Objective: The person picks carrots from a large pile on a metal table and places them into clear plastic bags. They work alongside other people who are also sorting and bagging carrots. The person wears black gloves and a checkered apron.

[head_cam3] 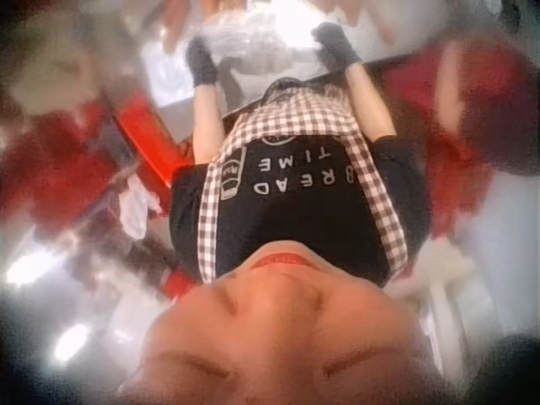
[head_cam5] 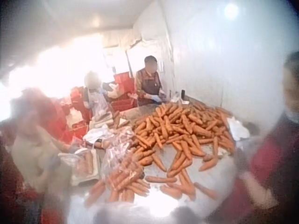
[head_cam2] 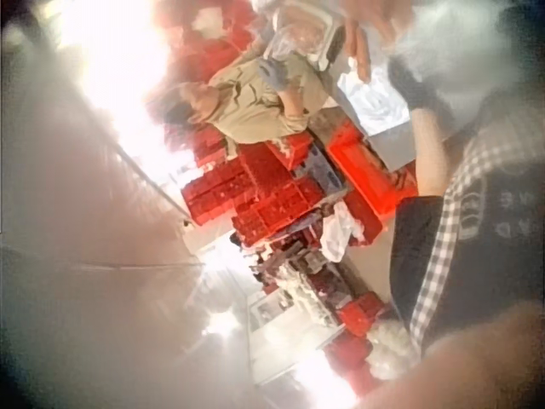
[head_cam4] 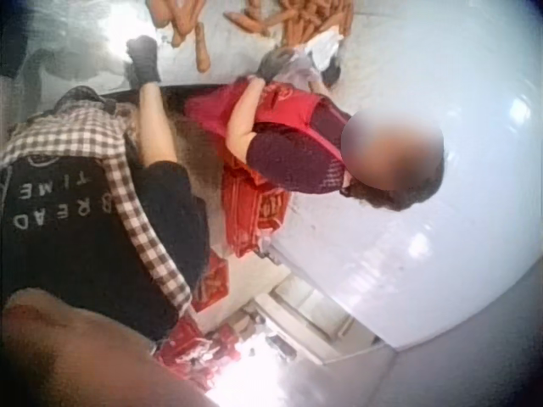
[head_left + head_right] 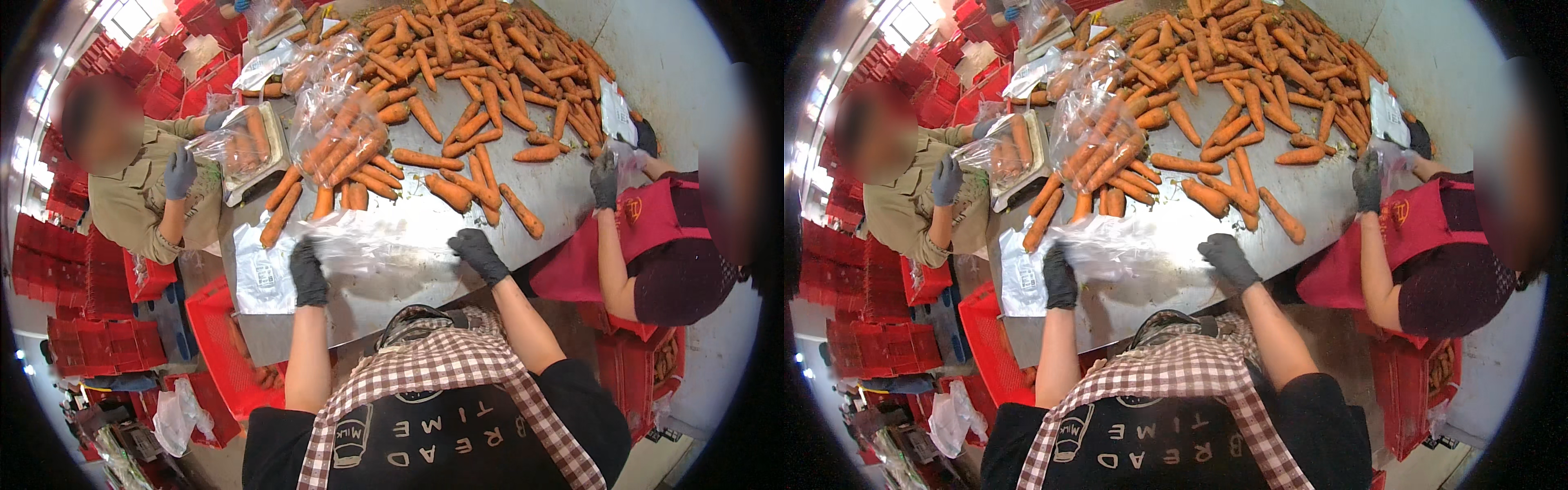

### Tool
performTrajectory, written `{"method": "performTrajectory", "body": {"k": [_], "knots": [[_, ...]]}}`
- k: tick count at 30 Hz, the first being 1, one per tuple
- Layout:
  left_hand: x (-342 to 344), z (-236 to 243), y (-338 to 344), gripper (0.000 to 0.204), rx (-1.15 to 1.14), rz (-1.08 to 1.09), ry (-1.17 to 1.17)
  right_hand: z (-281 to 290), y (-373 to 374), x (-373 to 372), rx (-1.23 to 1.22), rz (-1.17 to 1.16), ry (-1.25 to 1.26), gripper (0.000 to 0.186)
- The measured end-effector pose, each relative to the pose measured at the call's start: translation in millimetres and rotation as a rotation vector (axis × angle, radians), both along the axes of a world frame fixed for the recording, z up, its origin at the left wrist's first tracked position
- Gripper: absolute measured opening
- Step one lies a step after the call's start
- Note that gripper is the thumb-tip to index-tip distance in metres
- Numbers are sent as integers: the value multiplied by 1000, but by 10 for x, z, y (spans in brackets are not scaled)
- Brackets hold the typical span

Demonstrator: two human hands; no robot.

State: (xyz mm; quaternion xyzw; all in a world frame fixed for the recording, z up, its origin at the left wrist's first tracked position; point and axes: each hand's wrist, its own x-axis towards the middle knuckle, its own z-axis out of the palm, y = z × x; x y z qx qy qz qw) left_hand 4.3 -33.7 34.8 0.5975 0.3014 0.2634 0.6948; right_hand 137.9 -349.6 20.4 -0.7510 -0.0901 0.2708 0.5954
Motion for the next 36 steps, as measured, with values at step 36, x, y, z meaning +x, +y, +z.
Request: {"method": "performTrajectory", "body": {"k": [36], "knots": [[252,658,-538,22,-195,-1011,86,370,155,308,-125,-245,-748,6]]}}
